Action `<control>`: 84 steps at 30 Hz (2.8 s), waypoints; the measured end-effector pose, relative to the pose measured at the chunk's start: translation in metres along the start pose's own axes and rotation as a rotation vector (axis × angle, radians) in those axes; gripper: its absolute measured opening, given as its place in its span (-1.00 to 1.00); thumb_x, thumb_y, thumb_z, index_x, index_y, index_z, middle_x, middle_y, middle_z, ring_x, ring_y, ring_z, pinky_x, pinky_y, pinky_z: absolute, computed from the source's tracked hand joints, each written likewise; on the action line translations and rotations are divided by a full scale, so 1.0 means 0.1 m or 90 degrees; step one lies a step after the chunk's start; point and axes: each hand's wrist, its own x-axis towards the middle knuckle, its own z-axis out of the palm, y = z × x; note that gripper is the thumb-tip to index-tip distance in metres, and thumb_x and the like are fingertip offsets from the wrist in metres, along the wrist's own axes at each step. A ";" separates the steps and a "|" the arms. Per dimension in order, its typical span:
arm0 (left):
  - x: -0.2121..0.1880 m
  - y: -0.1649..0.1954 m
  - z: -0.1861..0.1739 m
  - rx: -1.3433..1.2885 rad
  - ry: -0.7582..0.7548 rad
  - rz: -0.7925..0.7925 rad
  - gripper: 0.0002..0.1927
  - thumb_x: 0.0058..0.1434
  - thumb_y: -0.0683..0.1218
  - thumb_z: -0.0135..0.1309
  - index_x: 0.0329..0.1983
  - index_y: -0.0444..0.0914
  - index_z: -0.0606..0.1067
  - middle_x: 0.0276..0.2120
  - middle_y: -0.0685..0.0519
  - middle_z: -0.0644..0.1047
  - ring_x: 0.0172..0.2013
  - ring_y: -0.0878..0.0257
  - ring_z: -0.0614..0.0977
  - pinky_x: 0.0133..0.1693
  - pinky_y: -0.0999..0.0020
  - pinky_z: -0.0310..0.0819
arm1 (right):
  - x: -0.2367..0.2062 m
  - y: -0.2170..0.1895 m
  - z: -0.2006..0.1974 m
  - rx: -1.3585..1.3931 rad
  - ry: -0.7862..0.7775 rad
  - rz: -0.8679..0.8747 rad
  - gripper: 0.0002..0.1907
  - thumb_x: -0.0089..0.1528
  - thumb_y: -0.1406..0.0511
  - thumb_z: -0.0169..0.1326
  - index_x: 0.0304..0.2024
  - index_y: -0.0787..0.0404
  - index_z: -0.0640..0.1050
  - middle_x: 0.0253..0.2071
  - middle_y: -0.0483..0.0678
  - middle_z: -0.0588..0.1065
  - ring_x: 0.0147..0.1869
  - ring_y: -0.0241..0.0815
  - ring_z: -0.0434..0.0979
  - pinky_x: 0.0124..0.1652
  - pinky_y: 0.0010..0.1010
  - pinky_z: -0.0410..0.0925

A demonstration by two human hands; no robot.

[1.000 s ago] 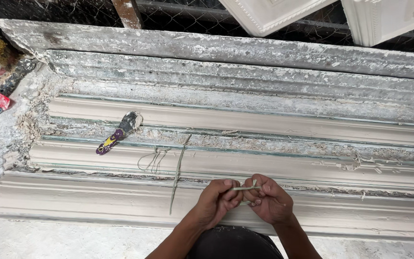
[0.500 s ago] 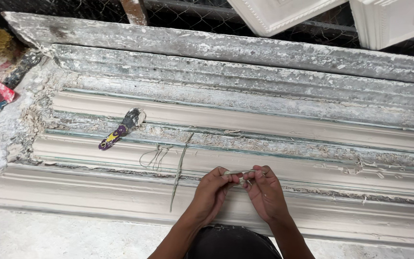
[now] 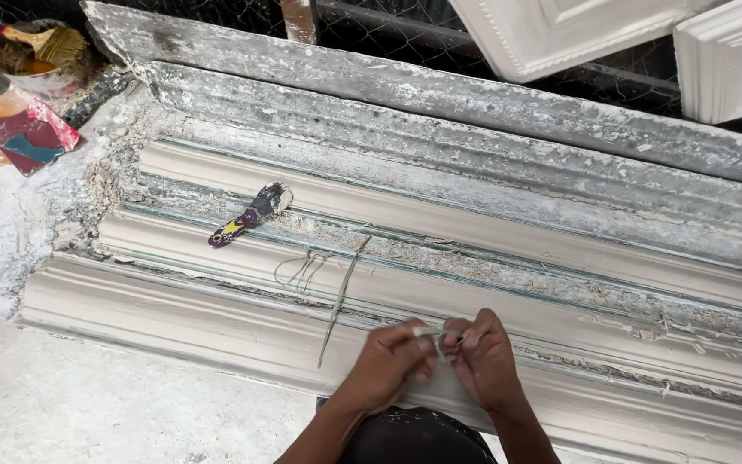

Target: The person bends thin wire strips by hand and lays them along the grooves of a long plaster cornice on the work table, then hangs a decorative plaster medallion on an overhead hook. They then use a small scraper to scrape debris out of the cornice grooves, moving along its length.

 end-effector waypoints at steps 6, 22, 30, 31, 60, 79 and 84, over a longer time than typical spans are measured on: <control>0.06 0.04 -0.07 -0.195 0.221 0.028 -0.78 0.44 -0.13 -0.20 0.04 -0.29 0.41 -0.17 -0.07 0.51 -0.17 0.18 0.62 -0.14 0.29 0.54 | -0.15 0.12 0.23 -0.348 -0.144 0.049 -0.92 0.37 0.44 0.01 -0.21 0.20 0.41 -0.27 -0.01 0.51 -0.13 -0.17 0.58 -0.04 -0.35 0.47; -0.42 0.96 -0.21 0.222 -0.023 0.041 -0.75 0.37 -0.17 0.00 0.02 -0.38 0.55 -0.12 0.02 0.51 -0.22 0.29 0.59 -0.19 0.40 0.52 | 0.17 0.50 0.63 -0.002 0.142 0.035 -0.85 0.35 0.31 0.10 -0.24 0.17 0.39 -0.26 -0.05 0.49 -0.14 -0.23 0.47 -0.07 -0.41 0.39; -0.17 0.98 -0.62 0.411 0.250 0.130 -0.75 0.49 -0.14 -0.24 -0.02 -0.35 0.46 -0.31 0.01 0.55 -0.41 0.29 0.48 -0.33 0.39 0.43 | 0.16 0.80 0.81 -0.324 0.079 0.100 -0.85 0.38 0.32 0.03 -0.26 0.15 0.33 -0.33 0.00 0.50 -0.26 -0.21 0.53 -0.22 -0.37 0.45; -0.21 1.06 -0.62 0.432 0.245 0.103 -0.72 0.48 -0.13 -0.27 -0.03 -0.34 0.47 -0.30 0.02 0.57 -0.44 0.27 0.44 -0.34 0.37 0.39 | 0.22 0.78 0.74 -0.318 0.142 0.072 -0.84 0.39 0.30 0.01 -0.26 0.16 0.34 -0.37 0.01 0.50 -0.29 -0.21 0.50 -0.25 -0.38 0.43; -0.36 1.51 -1.33 0.094 -0.267 -0.109 -0.70 0.55 -0.06 -0.11 -0.09 -0.38 0.53 -0.06 0.02 0.55 0.16 0.26 0.59 0.27 0.35 0.40 | 0.42 1.25 0.67 0.001 0.196 0.106 -0.87 0.44 0.32 -0.02 -0.21 0.20 0.36 -0.32 -0.04 0.48 -0.29 -0.32 0.44 -0.25 -0.53 0.38; 0.06 0.85 -1.79 0.547 0.271 0.170 -0.72 0.19 -0.27 0.09 -0.04 -0.33 0.36 -0.26 -0.04 0.39 -0.33 0.32 0.41 -0.28 0.41 0.40 | 0.38 1.49 1.12 -0.354 0.067 0.184 -0.92 0.39 0.40 -0.01 -0.21 0.19 0.36 -0.28 -0.07 0.48 -0.26 -0.32 0.42 -0.21 -0.43 0.38; -0.09 1.27 -1.76 0.566 0.084 -0.032 -0.83 0.17 -0.18 0.24 -0.22 -0.33 0.53 -0.15 0.03 0.55 -0.23 0.29 0.55 -0.20 0.38 0.44 | 0.44 1.35 0.81 -0.321 0.234 0.226 -0.95 0.30 0.41 -0.03 -0.23 0.18 0.36 -0.33 -0.04 0.52 -0.33 -0.27 0.46 -0.30 -0.42 0.35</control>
